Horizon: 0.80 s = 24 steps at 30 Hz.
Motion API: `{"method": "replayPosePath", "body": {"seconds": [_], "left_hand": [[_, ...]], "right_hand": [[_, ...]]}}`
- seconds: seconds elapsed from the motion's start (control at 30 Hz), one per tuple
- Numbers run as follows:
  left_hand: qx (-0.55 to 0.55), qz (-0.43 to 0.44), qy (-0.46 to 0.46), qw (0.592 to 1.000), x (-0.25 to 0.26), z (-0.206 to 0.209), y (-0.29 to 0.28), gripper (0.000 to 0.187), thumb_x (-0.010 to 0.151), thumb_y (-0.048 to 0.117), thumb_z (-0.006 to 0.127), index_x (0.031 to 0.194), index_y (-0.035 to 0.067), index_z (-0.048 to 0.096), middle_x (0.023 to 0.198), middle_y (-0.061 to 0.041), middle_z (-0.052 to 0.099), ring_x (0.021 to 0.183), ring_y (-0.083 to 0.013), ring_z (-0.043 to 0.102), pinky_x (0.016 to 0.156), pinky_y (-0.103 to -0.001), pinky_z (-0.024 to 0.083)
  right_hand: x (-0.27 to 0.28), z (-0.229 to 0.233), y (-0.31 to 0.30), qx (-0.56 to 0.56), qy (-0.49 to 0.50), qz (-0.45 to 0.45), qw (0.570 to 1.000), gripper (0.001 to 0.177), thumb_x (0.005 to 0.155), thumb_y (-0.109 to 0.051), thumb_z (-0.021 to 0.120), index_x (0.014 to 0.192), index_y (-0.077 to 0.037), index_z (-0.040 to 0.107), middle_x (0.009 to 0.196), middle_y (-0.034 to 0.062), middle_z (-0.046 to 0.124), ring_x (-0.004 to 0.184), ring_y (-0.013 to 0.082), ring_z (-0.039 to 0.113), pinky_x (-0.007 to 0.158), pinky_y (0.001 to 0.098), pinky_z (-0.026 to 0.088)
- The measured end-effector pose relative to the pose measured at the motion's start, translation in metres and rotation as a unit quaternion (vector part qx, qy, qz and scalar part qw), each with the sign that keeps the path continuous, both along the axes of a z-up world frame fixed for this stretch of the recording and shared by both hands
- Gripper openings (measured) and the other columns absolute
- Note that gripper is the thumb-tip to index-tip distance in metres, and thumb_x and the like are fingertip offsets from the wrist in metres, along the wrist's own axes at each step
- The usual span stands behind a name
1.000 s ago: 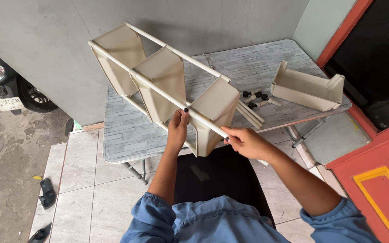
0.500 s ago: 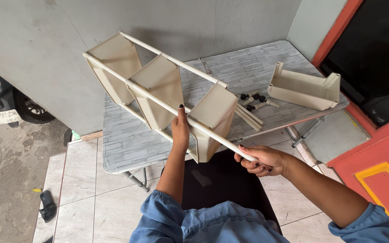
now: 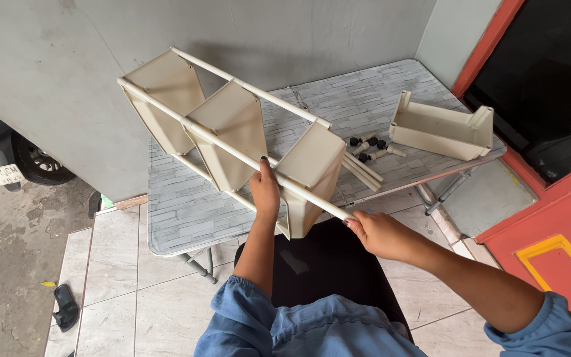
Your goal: The person assembles a beige plastic shelving unit by inserting white plastic rods into slots on the bins and connecting them to form a frame. The person repeatedly adjusts the rods and bins to align the structure on a folding table.
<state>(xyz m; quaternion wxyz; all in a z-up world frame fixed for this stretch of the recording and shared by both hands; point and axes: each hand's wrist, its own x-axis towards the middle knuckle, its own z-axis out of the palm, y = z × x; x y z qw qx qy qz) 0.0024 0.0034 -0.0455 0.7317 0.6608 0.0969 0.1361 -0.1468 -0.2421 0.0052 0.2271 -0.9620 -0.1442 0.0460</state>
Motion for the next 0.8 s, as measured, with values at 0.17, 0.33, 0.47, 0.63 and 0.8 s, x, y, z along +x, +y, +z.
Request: {"method": "replayPosePath", "body": {"seconds": [0.17, 0.33, 0.47, 0.63, 0.8], "left_hand": [[0.020, 0.010, 0.003, 1.000, 0.004, 0.000, -0.001, 0.062, 0.102, 0.046, 0.045, 0.058, 0.003, 0.050, 0.054, -0.005, 0.050, 0.053, -0.0156, 0.044, 0.055, -0.036, 0.040], [0.006, 0.001, 0.012, 1.000, 0.004, -0.003, -0.001, 0.062, 0.102, 0.047, 0.046, 0.059, 0.003, 0.049, 0.055, -0.004, 0.048, 0.054, -0.0157, 0.043, 0.055, -0.036, 0.039], [0.002, -0.007, 0.002, 1.000, 0.004, -0.003, 0.001, 0.059, 0.103, 0.047, 0.046, 0.061, 0.005, 0.049, 0.056, -0.002, 0.047, 0.055, -0.0145, 0.042, 0.056, -0.035, 0.039], [0.016, -0.016, 0.023, 0.999, 0.003, -0.004, 0.002, 0.060, 0.103, 0.047, 0.045, 0.059, 0.006, 0.047, 0.055, -0.003, 0.045, 0.054, -0.0154, 0.041, 0.056, -0.035, 0.038], [0.022, -0.046, 0.005, 0.999, 0.003, -0.003, 0.009, 0.064, 0.106, 0.054, 0.045, 0.062, 0.007, 0.048, 0.059, -0.003, 0.043, 0.057, -0.0149, 0.039, 0.057, -0.034, 0.035]], "right_hand": [[-0.026, 0.033, 0.021, -0.169, -0.090, -0.046, 0.980, 0.041, 0.103, -0.040, 0.047, 0.104, -0.001, 0.057, 0.055, 0.0131, 0.066, 0.050, 0.0329, 0.069, 0.044, 0.0452, 0.056], [-0.022, 0.044, 0.021, -0.131, -0.035, -0.049, 0.990, 0.038, 0.103, -0.038, 0.046, 0.105, -0.002, 0.056, 0.055, 0.0125, 0.066, 0.049, 0.0325, 0.070, 0.045, 0.0458, 0.056], [-0.010, 0.033, 0.011, -0.072, -0.010, -0.033, 0.997, 0.036, 0.104, -0.037, 0.046, 0.097, -0.004, 0.058, 0.060, 0.0148, 0.067, 0.053, 0.0338, 0.068, 0.049, 0.0473, 0.053], [0.004, 0.010, -0.006, 0.019, 0.061, -0.003, 0.998, 0.041, 0.106, -0.039, 0.042, 0.093, -0.004, 0.058, 0.059, 0.0136, 0.064, 0.046, 0.0277, 0.060, 0.048, 0.0432, 0.046], [0.015, -0.001, -0.018, 0.178, 0.232, 0.004, 0.956, 0.043, 0.110, -0.043, 0.039, 0.093, -0.006, 0.054, 0.059, -0.0015, 0.044, 0.047, 0.0132, 0.039, 0.041, 0.0313, 0.033]]}}
